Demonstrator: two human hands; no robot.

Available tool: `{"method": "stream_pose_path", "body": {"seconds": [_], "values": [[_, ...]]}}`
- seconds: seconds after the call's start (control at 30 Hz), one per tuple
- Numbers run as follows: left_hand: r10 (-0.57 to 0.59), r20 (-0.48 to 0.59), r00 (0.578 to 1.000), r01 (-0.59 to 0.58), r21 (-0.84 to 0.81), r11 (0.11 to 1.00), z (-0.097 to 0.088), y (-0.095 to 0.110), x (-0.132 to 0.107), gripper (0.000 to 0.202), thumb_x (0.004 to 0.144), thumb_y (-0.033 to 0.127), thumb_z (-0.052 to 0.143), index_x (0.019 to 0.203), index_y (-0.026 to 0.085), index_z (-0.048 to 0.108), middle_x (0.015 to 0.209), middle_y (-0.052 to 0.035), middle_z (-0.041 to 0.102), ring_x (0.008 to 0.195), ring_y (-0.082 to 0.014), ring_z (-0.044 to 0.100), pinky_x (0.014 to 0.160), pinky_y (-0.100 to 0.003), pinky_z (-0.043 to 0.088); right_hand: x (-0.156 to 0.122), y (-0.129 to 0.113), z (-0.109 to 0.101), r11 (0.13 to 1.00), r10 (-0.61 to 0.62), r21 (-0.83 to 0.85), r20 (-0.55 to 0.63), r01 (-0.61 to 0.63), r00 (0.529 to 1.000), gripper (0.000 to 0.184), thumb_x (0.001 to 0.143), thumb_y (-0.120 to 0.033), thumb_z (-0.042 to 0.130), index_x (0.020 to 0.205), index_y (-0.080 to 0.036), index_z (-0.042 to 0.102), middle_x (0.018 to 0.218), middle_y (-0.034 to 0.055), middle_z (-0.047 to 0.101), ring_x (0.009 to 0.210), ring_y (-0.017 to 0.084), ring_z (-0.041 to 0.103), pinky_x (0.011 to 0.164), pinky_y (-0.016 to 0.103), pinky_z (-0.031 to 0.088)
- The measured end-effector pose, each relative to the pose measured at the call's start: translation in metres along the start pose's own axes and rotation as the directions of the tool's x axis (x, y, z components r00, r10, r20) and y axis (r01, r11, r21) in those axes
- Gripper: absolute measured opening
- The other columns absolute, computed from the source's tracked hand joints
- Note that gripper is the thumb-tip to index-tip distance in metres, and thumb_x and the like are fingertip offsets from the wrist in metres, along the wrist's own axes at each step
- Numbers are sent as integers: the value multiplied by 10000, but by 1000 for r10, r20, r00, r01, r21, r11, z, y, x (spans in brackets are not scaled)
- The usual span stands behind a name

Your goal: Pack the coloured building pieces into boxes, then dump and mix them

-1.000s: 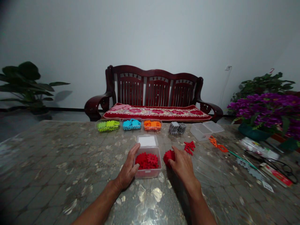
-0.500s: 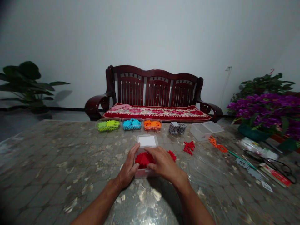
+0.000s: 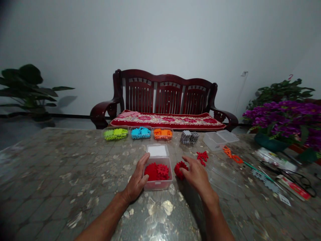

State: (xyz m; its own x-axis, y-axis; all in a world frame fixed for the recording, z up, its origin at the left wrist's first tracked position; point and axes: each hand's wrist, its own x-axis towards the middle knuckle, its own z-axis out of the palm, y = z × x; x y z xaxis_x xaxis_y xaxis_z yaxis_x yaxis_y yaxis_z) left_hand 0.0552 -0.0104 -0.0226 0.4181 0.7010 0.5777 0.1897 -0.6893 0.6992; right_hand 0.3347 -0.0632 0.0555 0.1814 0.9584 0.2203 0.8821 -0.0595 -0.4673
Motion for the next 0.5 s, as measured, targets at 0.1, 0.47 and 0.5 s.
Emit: {"method": "stream_pose_path", "body": {"seconds": [0.1, 0.47, 0.5], "values": [[-2, 2, 1000, 2, -1, 1000, -1, 1, 0, 652, 998, 337, 409, 1615, 236, 223, 1669, -132, 252, 1552, -321, 228, 1271, -566, 191, -8, 5, 2, 991, 28, -132, 53, -21, 998, 575, 748, -346, 708, 1306, -213, 690, 1264, 112, 732, 1194, 344, 650, 1042, 452, 477], [5, 8, 1000, -5, 11, 1000, 1, -3, -1, 639, 1019, 382, 397, 1617, 248, 214, 1677, -122, 241, 1555, -315, 219, 1273, -552, 186, -13, 7, 10, 955, 33, -297, 48, -17, 998, 519, 846, -286, 614, 1353, -176, 648, 1269, 146, 719, 1206, 332, 625, 1038, 436, 439], [9, 7, 1000, -9, 8, 1000, 1, -3, -1, 638, 1020, 388, 396, 1617, 251, 216, 1676, -120, 243, 1555, -314, 218, 1273, -552, 187, -12, 6, 10, 955, 27, -297, 43, -13, 999, 525, 855, -308, 615, 1360, -167, 641, 1295, 155, 705, 1215, 338, 618, 1045, 443, 432]]}}
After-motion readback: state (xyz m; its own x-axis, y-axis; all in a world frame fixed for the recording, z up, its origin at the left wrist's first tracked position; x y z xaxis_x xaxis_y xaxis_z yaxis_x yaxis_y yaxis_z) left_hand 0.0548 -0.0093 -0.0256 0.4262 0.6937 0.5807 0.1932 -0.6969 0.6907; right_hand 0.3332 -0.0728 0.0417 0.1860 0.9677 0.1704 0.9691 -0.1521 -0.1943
